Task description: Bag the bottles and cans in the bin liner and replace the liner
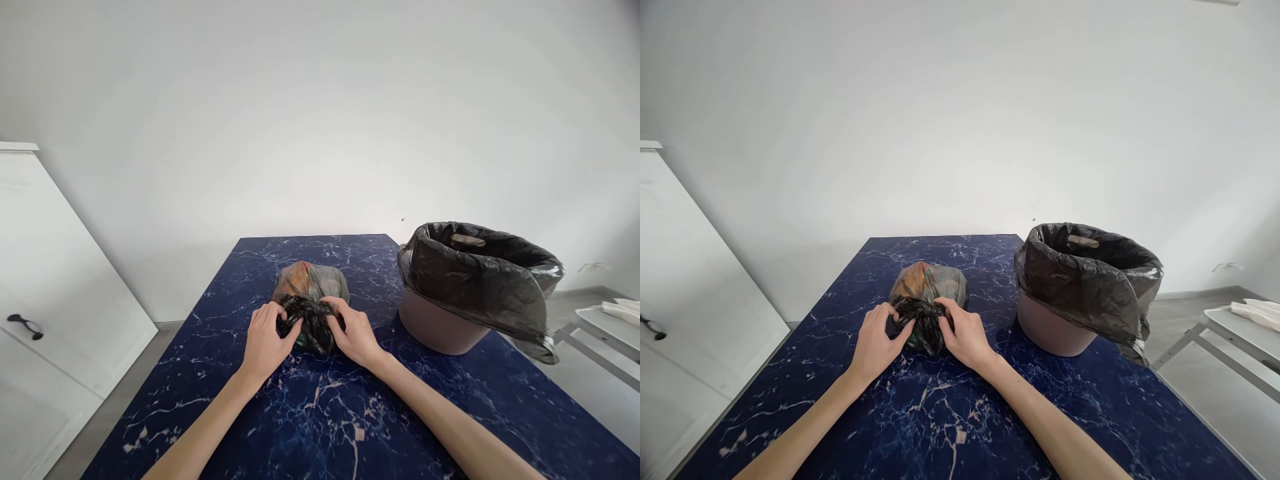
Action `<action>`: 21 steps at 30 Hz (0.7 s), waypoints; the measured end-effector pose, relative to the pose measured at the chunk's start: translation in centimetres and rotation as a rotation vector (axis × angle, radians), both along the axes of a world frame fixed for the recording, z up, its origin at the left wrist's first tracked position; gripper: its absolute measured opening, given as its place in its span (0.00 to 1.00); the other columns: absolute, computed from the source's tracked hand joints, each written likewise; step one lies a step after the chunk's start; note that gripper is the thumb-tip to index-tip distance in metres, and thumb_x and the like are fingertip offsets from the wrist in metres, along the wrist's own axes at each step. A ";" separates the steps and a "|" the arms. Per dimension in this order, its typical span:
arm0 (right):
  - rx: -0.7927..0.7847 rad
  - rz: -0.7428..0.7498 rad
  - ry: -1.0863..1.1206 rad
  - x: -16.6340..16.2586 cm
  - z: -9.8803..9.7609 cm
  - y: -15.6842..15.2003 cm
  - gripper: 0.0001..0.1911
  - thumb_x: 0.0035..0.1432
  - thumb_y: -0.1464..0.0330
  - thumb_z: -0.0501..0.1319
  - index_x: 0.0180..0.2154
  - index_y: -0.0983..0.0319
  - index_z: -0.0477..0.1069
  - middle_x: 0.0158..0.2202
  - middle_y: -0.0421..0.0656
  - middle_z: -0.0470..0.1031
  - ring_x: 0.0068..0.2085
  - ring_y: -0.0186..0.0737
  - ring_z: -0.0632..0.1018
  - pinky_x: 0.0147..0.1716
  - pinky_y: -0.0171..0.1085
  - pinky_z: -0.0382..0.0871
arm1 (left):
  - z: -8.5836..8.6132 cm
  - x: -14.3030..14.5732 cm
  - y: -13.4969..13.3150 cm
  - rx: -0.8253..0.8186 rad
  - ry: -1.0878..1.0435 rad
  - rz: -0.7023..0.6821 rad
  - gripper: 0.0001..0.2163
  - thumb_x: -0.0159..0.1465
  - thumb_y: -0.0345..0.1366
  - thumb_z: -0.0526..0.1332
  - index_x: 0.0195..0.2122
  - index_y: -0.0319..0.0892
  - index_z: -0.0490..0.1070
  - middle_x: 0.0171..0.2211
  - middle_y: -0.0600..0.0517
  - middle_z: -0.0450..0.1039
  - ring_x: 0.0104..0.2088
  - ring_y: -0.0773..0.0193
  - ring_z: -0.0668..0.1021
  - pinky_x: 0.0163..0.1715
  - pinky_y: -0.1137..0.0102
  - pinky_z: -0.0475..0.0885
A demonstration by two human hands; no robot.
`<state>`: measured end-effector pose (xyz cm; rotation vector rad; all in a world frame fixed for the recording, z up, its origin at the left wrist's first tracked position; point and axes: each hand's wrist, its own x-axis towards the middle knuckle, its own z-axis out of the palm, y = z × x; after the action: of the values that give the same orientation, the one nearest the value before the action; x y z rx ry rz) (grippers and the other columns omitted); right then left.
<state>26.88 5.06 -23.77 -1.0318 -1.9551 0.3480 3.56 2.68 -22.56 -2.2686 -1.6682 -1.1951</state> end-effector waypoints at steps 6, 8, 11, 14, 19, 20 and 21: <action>-0.037 -0.055 0.099 0.3 -0.4 0.6 0.21 0.75 0.62 0.49 0.62 0.56 0.68 0.32 0.42 0.77 0.29 0.44 0.77 0.32 0.39 0.68 | -0.6 -0.5 0.3 -0.031 -0.165 0.071 0.13 0.72 0.44 0.59 0.54 0.47 0.63 0.49 0.42 0.78 0.53 0.44 0.80 0.46 0.54 0.78; -0.076 -0.102 0.185 0.4 -0.4 0.8 0.20 0.75 0.61 0.48 0.60 0.56 0.70 0.30 0.41 0.76 0.28 0.45 0.78 0.31 0.39 0.68 | -0.7 -0.7 0.5 -0.038 -0.223 0.078 0.15 0.72 0.43 0.58 0.57 0.47 0.61 0.51 0.40 0.78 0.55 0.43 0.81 0.47 0.54 0.79; -0.183 -0.143 0.339 0.6 -0.5 1.2 0.20 0.75 0.57 0.48 0.57 0.56 0.72 0.24 0.38 0.73 0.22 0.44 0.75 0.25 0.38 0.67 | -0.7 -1.0 0.7 -0.040 -0.290 0.082 0.14 0.74 0.44 0.54 0.58 0.47 0.60 0.52 0.39 0.78 0.55 0.45 0.82 0.45 0.55 0.79; -0.286 -0.167 0.505 0.8 -0.8 1.8 0.21 0.75 0.53 0.49 0.54 0.56 0.73 0.25 0.39 0.74 0.20 0.44 0.75 0.21 0.39 0.68 | -0.4 -1.3 0.8 -0.043 -0.374 0.091 0.13 0.76 0.45 0.51 0.57 0.47 0.62 0.47 0.41 0.79 0.45 0.48 0.84 0.38 0.58 0.77; -0.265 -0.290 0.584 1.6 -1.4 3.0 0.18 0.73 0.57 0.48 0.46 0.58 0.72 0.29 0.43 0.75 0.26 0.44 0.75 0.24 0.39 0.69 | 0.5 -1.6 0.6 -0.201 -0.624 0.173 0.14 0.77 0.47 0.48 0.55 0.46 0.63 0.28 0.53 0.71 0.24 0.56 0.75 0.23 0.64 0.68; -0.247 -0.316 0.583 1.7 -1.3 3.0 0.17 0.72 0.58 0.49 0.45 0.58 0.72 0.31 0.44 0.75 0.29 0.45 0.76 0.27 0.40 0.70 | 0.8 -1.6 0.6 -0.215 -0.647 0.186 0.13 0.77 0.47 0.47 0.53 0.47 0.64 0.28 0.53 0.70 0.24 0.56 0.74 0.23 0.64 0.68; -0.229 -0.337 0.582 1.8 -1.2 3.0 0.15 0.72 0.59 0.49 0.45 0.58 0.71 0.35 0.46 0.76 0.33 0.46 0.77 0.31 0.41 0.71 | 1.0 -1.5 0.5 -0.203 -0.650 0.186 0.13 0.76 0.46 0.47 0.51 0.47 0.65 0.29 0.52 0.70 0.26 0.56 0.74 0.24 0.64 0.69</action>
<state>28.67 8.04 -24.95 -1.2183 -1.2203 0.6131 2.04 3.15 -21.58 -1.8611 -2.2339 -1.9274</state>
